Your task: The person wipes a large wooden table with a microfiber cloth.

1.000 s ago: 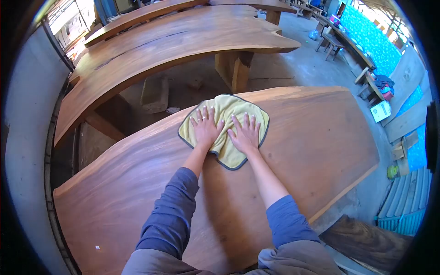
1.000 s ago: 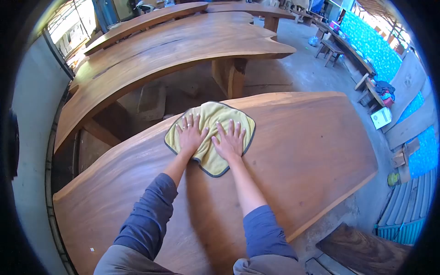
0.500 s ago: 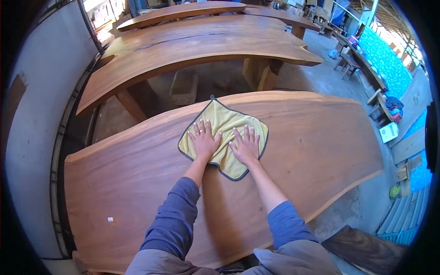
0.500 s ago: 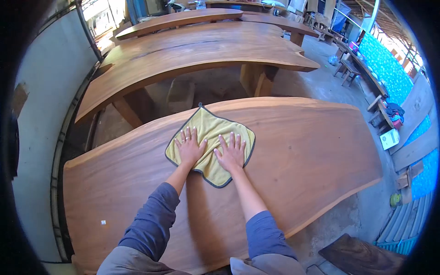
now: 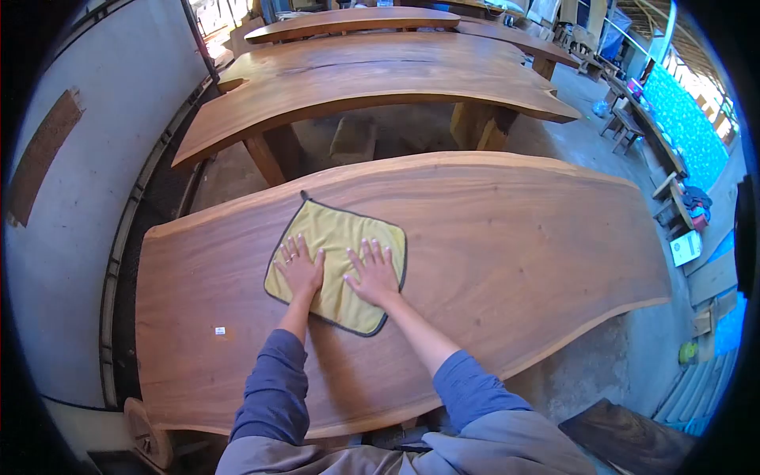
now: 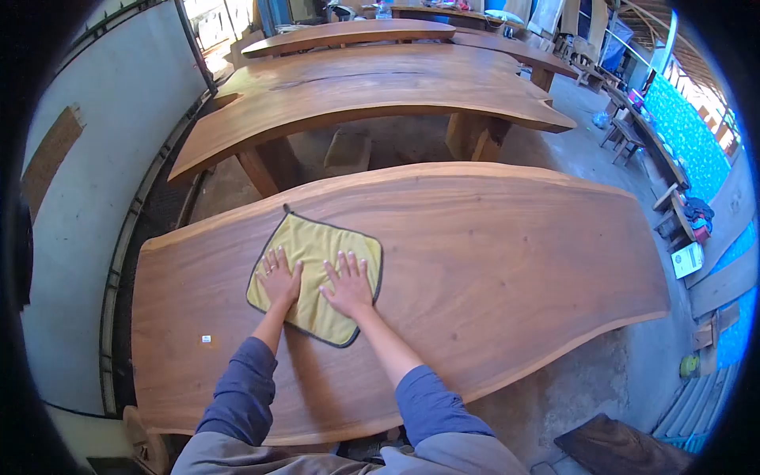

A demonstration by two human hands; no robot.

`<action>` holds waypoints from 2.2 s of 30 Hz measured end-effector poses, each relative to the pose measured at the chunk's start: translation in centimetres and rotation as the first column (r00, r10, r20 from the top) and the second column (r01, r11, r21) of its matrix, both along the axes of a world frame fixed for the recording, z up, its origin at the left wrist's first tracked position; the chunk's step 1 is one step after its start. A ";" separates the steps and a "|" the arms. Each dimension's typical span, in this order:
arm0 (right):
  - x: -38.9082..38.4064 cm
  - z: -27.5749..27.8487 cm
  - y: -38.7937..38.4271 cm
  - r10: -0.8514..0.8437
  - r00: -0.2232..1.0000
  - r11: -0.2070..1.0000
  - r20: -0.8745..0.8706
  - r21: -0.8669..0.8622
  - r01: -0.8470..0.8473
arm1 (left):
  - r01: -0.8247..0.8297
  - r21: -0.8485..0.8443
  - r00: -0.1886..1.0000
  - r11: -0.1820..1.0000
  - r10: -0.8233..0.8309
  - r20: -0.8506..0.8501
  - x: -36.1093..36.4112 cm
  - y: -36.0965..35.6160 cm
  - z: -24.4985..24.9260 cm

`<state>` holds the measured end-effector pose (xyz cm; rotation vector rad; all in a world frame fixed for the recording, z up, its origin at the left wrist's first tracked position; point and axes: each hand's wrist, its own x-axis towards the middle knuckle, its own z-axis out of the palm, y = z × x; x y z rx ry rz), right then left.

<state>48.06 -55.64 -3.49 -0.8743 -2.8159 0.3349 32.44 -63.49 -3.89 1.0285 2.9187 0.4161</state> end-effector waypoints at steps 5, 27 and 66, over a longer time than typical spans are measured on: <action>-0.3 -1.3 -0.1 0.094 0.995 0.995 -0.043 -0.017 -0.095 | -0.083 -0.032 0.997 0.996 0.083 -0.011 -0.7 -1.5 -1.1; 6.6 -2.6 6.2 -0.363 0.931 0.931 -0.047 0.030 0.364 | 0.413 -0.010 0.910 0.911 -0.413 -0.013 3.9 11.0 -1.7; 23.0 0.5 -4.8 0.327 0.943 0.941 -0.054 0.112 -0.320 | 0.309 -0.416 0.924 0.855 -0.374 -0.084 20.2 -13.6 0.4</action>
